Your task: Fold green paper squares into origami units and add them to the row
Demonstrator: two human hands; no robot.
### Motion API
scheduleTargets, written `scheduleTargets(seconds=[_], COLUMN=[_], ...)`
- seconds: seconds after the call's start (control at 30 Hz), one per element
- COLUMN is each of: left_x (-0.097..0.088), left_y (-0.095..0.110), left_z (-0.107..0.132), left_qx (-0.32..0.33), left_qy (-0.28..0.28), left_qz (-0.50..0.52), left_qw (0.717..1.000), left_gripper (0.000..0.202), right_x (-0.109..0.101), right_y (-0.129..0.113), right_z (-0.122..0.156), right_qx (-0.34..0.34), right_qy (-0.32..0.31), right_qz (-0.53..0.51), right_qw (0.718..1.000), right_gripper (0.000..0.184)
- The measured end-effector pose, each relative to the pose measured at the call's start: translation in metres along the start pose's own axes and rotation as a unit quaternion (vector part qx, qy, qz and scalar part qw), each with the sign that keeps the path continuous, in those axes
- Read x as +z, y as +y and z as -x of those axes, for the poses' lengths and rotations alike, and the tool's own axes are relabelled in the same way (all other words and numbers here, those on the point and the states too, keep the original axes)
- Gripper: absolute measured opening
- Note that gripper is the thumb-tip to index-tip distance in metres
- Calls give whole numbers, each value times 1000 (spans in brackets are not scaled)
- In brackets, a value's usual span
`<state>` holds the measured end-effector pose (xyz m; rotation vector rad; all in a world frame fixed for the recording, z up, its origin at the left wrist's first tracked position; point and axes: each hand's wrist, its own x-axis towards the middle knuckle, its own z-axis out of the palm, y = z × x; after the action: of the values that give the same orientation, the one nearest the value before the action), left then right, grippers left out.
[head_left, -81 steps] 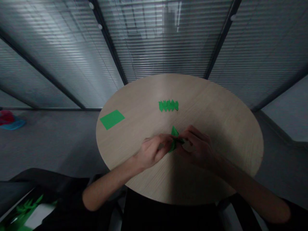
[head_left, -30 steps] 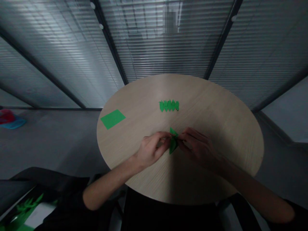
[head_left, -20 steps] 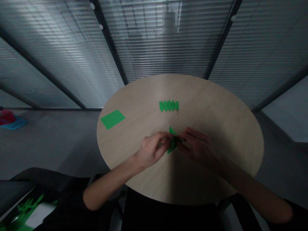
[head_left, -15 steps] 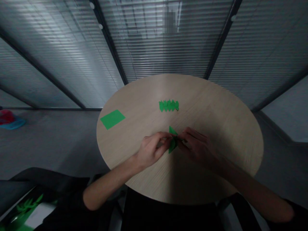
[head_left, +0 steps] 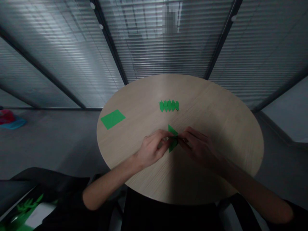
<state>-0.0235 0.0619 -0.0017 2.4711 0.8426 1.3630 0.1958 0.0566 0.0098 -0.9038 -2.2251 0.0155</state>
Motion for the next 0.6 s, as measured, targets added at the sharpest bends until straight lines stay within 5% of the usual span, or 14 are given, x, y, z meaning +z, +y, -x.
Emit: scheduleTargets(seconds=[0.6], left_x=[-2], left_y=[4], left_z=[-2], left_qx=[22], left_qy=[17], left_qz=[-14], left_qw=[1000], left_gripper=[18], right_x=[1], right_y=[-3], right_z=[1], right_qx=[0], right_qy=[-15], right_qz=[6], right_qw=[1000], right_gripper=[11])
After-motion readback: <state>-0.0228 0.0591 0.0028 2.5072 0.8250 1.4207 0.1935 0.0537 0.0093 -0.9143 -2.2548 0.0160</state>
